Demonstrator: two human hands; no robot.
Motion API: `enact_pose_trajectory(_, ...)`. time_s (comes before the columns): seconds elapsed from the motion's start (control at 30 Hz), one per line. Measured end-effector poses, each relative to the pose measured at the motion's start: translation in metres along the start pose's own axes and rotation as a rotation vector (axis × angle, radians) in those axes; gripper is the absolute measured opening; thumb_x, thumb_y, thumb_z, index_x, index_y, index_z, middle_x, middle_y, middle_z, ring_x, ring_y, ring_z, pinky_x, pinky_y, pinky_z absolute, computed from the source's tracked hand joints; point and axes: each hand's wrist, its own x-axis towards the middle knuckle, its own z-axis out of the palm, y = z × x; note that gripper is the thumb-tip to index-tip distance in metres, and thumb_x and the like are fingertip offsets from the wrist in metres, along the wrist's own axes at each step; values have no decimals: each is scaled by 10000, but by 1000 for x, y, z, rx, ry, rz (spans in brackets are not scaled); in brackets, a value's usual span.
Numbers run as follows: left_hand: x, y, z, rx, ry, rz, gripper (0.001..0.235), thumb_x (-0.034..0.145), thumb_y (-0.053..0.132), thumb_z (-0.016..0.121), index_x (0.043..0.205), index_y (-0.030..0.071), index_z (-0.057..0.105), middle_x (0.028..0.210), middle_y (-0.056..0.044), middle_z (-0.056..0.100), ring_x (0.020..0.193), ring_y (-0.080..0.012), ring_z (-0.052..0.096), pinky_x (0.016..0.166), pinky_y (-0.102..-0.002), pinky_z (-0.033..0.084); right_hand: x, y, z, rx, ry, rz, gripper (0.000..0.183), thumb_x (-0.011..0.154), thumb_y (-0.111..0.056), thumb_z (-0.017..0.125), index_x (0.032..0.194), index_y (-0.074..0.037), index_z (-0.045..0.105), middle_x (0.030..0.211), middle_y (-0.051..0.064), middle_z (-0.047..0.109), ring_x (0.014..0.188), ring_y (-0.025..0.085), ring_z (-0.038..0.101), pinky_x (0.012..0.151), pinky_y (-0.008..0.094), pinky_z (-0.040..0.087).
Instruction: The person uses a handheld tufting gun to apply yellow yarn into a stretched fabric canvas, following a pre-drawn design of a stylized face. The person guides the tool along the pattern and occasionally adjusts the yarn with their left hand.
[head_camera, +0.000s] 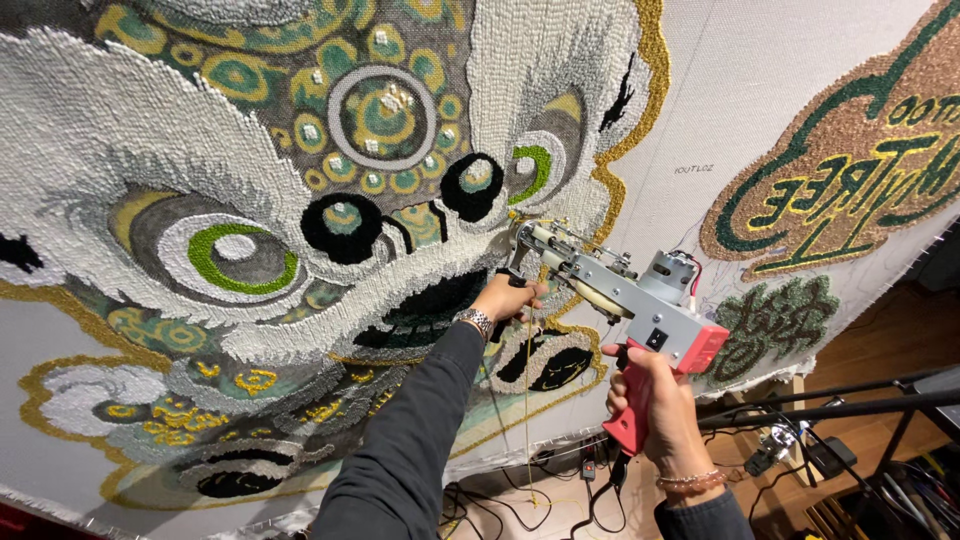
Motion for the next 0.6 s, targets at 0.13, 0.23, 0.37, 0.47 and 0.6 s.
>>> enact_pose_trajectory(0.13,4,3,-8,20,-40,-9,169,933,158,662,1014,27,732,1056,-66,762,793,-104,722,529,-284,563,1,3,7,-6,32,11,430,897,-314,589,1091,64,659,630,74,483,501,177,465,487,332,411)
enact_pose_trajectory(0.23,-3,15,-10,66,-25,-51,251,945,214,756,997,-26,703,945,-131,732,706,-118,693,520,-301,563,2,9,12,3,61,36,447,907,-342,578,1090,55,669,630,67,480,500,177,466,489,333,415)
enact_pose_trajectory(0.37,-29,32,-20,232,53,-26,307,924,269,733,917,-38,727,823,-89,764,538,-152,670,523,-286,583,2,23,12,52,80,62,435,918,-363,564,1055,42,646,629,62,484,501,177,473,498,338,428)
enact_pose_trajectory(0.47,-39,45,-19,324,101,-57,376,912,327,754,863,-45,727,778,-81,751,524,-141,693,527,-299,577,8,27,9,75,60,62,410,925,-370,553,1015,26,605,634,59,490,503,176,474,500,343,431)
enact_pose_trajectory(0.6,-40,48,-15,314,135,-36,384,896,349,770,852,-29,723,779,-94,747,542,-151,693,528,-312,574,12,26,6,59,48,40,428,919,-378,537,1029,25,629,635,56,489,505,170,471,504,336,425)
